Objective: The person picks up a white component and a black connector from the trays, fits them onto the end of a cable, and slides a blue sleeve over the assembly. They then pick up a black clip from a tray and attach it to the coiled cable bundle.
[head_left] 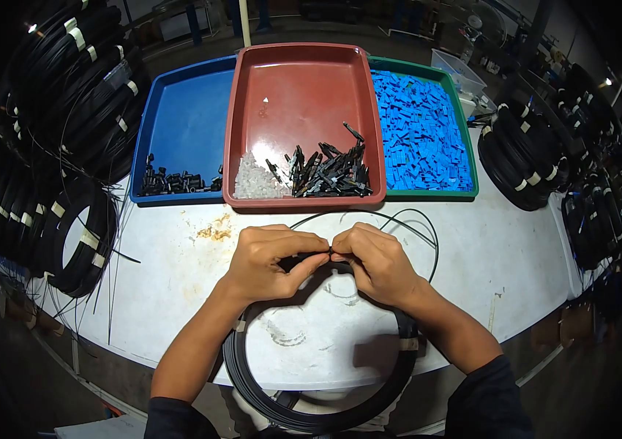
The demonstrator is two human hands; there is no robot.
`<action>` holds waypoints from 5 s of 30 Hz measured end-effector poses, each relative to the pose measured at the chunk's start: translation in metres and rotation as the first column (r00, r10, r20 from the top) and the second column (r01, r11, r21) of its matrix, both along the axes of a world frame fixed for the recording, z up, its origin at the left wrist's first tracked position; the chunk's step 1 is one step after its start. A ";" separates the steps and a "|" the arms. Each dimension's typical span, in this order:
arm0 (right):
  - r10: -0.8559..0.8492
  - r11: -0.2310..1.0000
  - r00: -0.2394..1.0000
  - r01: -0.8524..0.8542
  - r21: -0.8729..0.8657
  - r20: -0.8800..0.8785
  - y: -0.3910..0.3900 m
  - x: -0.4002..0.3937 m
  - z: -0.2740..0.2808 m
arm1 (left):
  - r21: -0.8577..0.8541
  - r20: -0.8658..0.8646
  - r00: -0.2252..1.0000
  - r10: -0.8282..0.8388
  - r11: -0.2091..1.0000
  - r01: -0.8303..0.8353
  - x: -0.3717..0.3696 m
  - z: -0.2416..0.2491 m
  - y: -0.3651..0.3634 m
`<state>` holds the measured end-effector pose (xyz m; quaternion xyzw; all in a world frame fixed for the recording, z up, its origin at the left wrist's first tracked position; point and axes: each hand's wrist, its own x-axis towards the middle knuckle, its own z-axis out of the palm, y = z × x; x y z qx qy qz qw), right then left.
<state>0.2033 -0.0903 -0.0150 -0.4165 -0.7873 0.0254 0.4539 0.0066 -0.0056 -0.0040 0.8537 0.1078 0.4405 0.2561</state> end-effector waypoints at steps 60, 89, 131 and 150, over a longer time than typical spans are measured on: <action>-0.025 0.998 0.983 0.015 0.060 0.179 -0.003 0.000 0.006 | -0.222 -0.117 0.993 0.026 0.974 -0.051 -0.005 0.004 -0.007; 0.040 0.987 0.999 -0.040 -0.154 -0.002 -0.002 0.007 0.006 | 0.353 -0.102 0.994 -0.026 0.934 0.060 -0.002 0.001 0.001; -0.050 0.973 0.990 0.020 -0.231 -0.128 -0.012 -0.004 0.007 | 0.525 -0.086 0.996 -0.035 0.848 0.075 0.003 0.005 -0.002; 0.009 0.934 0.951 -0.118 -0.337 -0.308 -0.004 0.001 0.009 | 0.608 -0.066 0.998 -0.002 0.793 0.042 0.001 0.001 -0.001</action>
